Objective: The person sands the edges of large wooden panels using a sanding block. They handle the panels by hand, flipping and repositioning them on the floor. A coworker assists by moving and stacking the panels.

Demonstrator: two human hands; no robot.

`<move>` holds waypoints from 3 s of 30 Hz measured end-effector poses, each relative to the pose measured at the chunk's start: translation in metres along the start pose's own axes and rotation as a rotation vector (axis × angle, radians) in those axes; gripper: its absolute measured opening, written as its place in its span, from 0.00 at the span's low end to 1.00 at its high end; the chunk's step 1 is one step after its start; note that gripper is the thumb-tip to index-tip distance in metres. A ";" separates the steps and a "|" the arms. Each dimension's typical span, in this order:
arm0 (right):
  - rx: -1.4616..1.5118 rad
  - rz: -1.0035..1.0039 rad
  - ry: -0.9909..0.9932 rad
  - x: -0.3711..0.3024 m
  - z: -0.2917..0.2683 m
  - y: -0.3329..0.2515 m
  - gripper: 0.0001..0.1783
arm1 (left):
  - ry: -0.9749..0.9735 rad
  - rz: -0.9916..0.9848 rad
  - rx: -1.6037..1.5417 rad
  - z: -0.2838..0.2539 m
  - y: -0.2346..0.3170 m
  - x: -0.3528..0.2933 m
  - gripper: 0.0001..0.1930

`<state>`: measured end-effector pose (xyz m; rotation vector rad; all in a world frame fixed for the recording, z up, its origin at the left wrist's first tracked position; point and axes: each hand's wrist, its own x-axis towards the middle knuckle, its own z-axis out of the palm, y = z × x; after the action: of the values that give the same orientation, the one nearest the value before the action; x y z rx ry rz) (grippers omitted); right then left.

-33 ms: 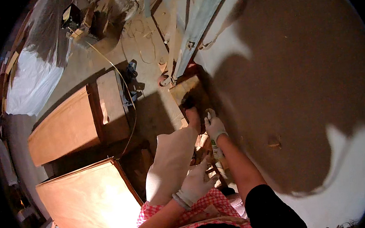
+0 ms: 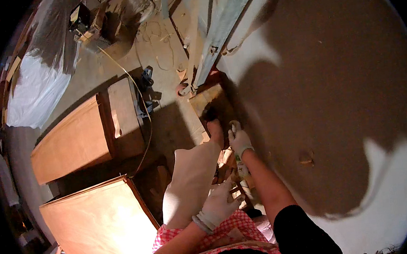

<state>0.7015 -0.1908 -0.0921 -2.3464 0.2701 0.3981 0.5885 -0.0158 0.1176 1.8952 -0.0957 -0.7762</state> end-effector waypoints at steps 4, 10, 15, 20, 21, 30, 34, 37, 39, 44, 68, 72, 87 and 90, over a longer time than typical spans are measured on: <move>0.021 0.086 -0.048 0.011 -0.004 -0.020 0.26 | -0.013 0.042 0.064 0.002 -0.017 -0.003 0.34; -0.093 0.030 -0.108 0.022 0.000 -0.027 0.26 | 0.016 0.094 0.050 0.000 -0.006 -0.006 0.32; 0.130 0.023 -0.066 -0.001 0.000 -0.017 0.26 | -0.061 -0.006 -0.016 -0.006 0.007 -0.002 0.30; 0.015 0.031 -0.102 -0.027 -0.002 -0.016 0.27 | -0.060 0.033 0.007 0.004 -0.006 -0.007 0.30; -0.041 0.052 -0.125 -0.029 -0.004 -0.008 0.27 | -0.075 0.041 0.040 0.003 -0.003 -0.007 0.30; 0.099 0.028 -0.021 -0.041 -0.022 -0.021 0.30 | -0.082 0.172 -0.130 -0.040 0.029 -0.045 0.31; 0.178 -0.242 -0.040 -0.046 -0.035 -0.044 0.33 | -0.103 0.233 -0.325 -0.081 0.049 -0.088 0.32; 0.090 -0.465 0.143 -0.054 -0.031 -0.060 0.33 | 0.027 0.324 -0.409 -0.092 0.041 -0.113 0.32; 0.240 -0.315 0.004 -0.062 -0.031 -0.080 0.33 | 0.113 0.283 -0.386 -0.102 0.033 -0.120 0.29; 0.154 -0.182 -0.199 -0.058 0.009 -0.073 0.30 | 0.482 0.152 -0.159 -0.085 -0.040 -0.129 0.24; -0.334 -0.360 -1.034 -0.128 0.504 -0.072 0.18 | 0.999 -0.723 0.683 -0.094 -0.372 -0.222 0.33; -0.457 -0.354 -1.104 -0.123 0.547 -0.081 0.18 | 1.010 -0.723 0.646 -0.099 -0.366 -0.221 0.32; -0.046 -0.338 -0.506 -0.113 0.389 -0.123 0.16 | 1.019 -0.745 0.477 -0.104 -0.357 -0.233 0.31; 0.031 -0.525 -0.407 -0.107 0.317 -0.210 0.16 | 1.060 -0.725 0.436 -0.106 -0.353 -0.238 0.32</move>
<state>0.6002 0.1880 -0.1383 -2.1384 -0.5179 0.5844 0.3640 0.3250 -0.0425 2.5540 1.2122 -0.0876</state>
